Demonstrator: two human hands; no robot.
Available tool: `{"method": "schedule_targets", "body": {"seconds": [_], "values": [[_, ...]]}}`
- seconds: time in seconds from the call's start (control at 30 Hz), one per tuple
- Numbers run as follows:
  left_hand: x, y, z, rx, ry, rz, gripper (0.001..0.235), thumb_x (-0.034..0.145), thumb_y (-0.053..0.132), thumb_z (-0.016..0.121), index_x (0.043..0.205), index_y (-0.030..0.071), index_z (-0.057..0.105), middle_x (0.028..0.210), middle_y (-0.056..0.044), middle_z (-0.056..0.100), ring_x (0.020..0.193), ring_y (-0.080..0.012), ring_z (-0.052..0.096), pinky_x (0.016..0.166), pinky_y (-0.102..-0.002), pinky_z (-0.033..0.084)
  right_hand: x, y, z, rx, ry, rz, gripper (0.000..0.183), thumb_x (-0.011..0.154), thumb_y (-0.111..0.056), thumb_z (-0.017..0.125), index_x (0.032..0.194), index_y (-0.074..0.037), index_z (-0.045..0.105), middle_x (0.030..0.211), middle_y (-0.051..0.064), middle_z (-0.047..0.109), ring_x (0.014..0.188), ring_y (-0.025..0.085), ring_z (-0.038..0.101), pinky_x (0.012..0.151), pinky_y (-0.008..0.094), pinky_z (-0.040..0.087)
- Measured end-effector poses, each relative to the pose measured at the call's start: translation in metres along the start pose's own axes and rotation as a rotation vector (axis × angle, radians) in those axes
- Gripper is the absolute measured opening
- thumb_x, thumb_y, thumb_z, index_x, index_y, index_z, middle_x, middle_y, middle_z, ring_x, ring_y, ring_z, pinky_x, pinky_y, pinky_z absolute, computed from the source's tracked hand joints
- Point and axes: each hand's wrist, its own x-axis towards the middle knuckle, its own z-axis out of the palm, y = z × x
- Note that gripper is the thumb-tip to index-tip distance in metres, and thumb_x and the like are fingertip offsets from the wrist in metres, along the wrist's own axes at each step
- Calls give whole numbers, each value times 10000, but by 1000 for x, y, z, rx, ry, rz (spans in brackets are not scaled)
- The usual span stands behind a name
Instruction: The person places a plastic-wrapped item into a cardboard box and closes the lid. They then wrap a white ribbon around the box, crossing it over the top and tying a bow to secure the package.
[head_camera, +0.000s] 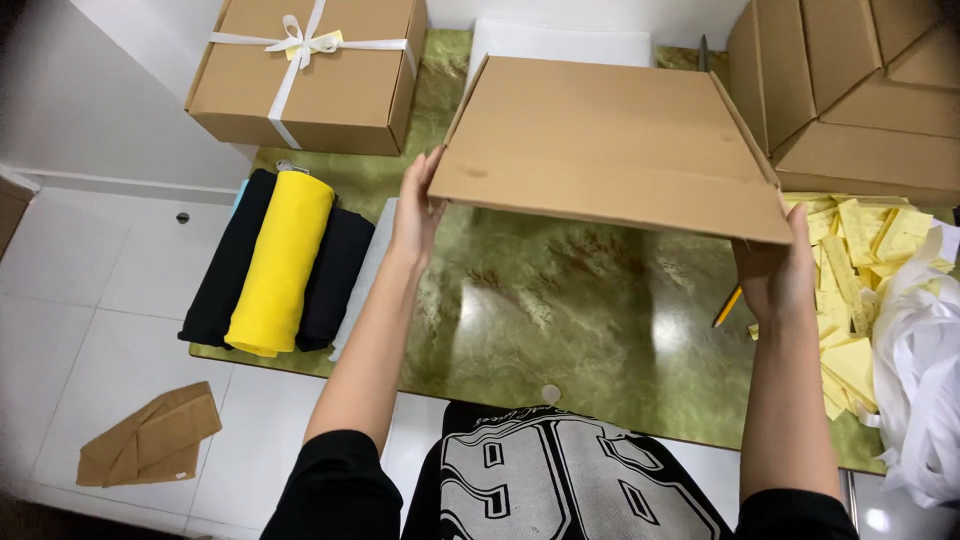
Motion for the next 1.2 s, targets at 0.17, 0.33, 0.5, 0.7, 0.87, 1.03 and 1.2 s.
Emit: {"method": "schedule_targets", "body": {"seconds": [0.17,0.33,0.5,0.7,0.87,1.03,1.2], "values": [[6,43,32,-2,26,58,784,841,685,529,1520,297,587,1700,50,429,1575,-89,335,1199,-418,341,17,-43,33,-28,-62,-14,652,947,-685,528,1465,-296,606,1483,-59,662,1367,80,594,1139,268,461],[12,67,50,56,-50,146,853,863,757,416,1593,321,486,1723,-23,410,1609,-209,323,1217,-513,363,30,-76,61,-130,-45,55,767,795,-824,474,1430,-411,592,1538,-126,641,1474,52,560,1209,368,428],[27,67,56,31,-79,233,826,893,775,407,1608,363,439,1722,46,403,1606,-134,316,1260,-492,299,41,-88,73,-206,-55,69,908,797,-834,365,1565,-358,457,1645,-5,535,1436,183,527,1109,359,468],[-2,89,81,168,-128,236,1050,973,876,286,1738,179,110,1803,-138,-17,1643,-390,-88,1290,-672,25,44,-88,77,-225,-212,-57,835,1008,-842,281,1695,-402,105,1804,240,7,1599,555,-74,1235,745,4],[23,80,69,169,-89,217,991,928,829,284,1711,229,190,1781,-66,164,1638,-277,106,1293,-571,180,60,-84,64,-245,-186,-7,790,948,-830,238,1667,-524,122,1787,12,216,1424,312,229,1090,518,220],[23,92,70,175,-67,205,894,861,814,254,1636,380,353,1763,-10,341,1643,-205,266,1282,-551,262,68,-85,64,-227,-160,-6,838,915,-804,256,1677,-488,116,1792,-127,333,1461,130,475,974,317,393],[18,107,72,237,-63,158,976,824,810,298,1669,320,290,1778,7,281,1648,-203,229,1256,-575,322,71,-86,62,-273,-166,-48,1043,798,-909,300,1685,-384,136,1788,-33,324,1581,210,399,1186,385,380]]}}
